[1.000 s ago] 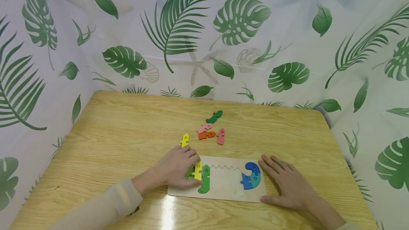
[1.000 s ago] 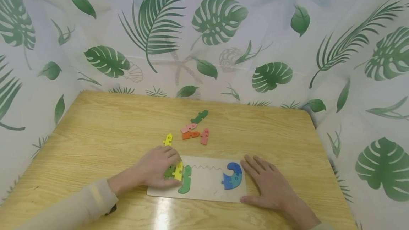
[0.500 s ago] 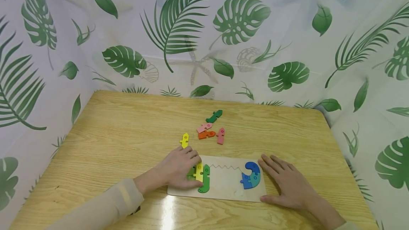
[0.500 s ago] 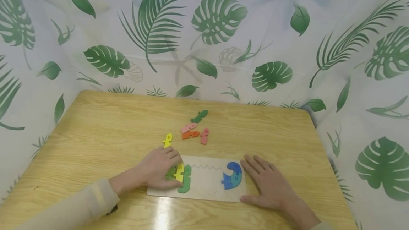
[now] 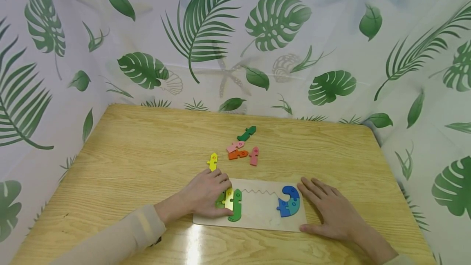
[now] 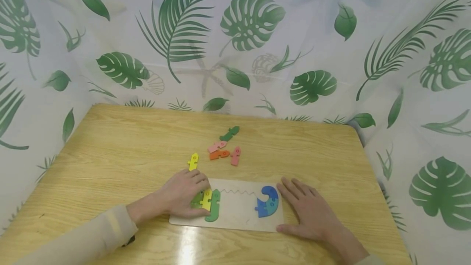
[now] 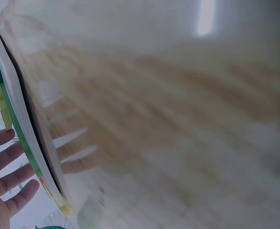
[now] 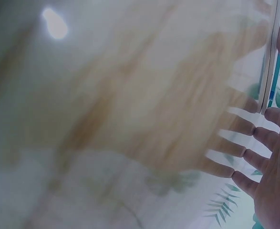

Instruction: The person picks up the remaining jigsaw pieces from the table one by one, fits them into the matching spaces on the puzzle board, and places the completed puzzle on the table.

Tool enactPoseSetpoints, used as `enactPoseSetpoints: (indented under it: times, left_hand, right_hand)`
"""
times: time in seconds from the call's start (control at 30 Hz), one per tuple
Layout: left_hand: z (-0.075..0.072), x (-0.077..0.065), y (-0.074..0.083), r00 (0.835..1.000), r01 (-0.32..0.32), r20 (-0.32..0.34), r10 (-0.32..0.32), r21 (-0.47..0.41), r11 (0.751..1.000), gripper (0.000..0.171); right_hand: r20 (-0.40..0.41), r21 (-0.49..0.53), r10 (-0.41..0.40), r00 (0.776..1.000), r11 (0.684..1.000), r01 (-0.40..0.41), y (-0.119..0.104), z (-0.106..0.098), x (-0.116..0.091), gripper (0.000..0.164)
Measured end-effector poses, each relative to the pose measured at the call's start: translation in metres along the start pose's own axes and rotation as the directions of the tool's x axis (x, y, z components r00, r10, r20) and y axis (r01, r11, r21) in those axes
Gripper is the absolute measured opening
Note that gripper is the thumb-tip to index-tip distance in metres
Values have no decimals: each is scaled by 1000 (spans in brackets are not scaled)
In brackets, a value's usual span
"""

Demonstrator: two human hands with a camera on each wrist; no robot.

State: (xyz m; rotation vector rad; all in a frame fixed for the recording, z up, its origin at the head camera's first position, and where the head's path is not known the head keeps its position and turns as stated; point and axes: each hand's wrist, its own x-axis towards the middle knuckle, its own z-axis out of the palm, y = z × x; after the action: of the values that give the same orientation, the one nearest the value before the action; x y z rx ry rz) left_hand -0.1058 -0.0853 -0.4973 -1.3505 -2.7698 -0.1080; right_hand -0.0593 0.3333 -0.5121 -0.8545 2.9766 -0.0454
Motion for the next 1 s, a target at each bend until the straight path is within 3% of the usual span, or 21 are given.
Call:
enactPoseSetpoints:
  times: [0.5, 1.0]
  left_hand:
    - [3, 1, -1, 998, 6, 55, -5, -13, 1000, 71]
    - [4, 1, -1, 999, -12, 41, 12, -1, 1000, 69]
  right_hand:
    - [16, 2, 7, 1000, 1000, -7, 1, -1, 0, 110]
    - [-9, -1, -7, 1000, 1000, 7, 0, 0, 1, 109]
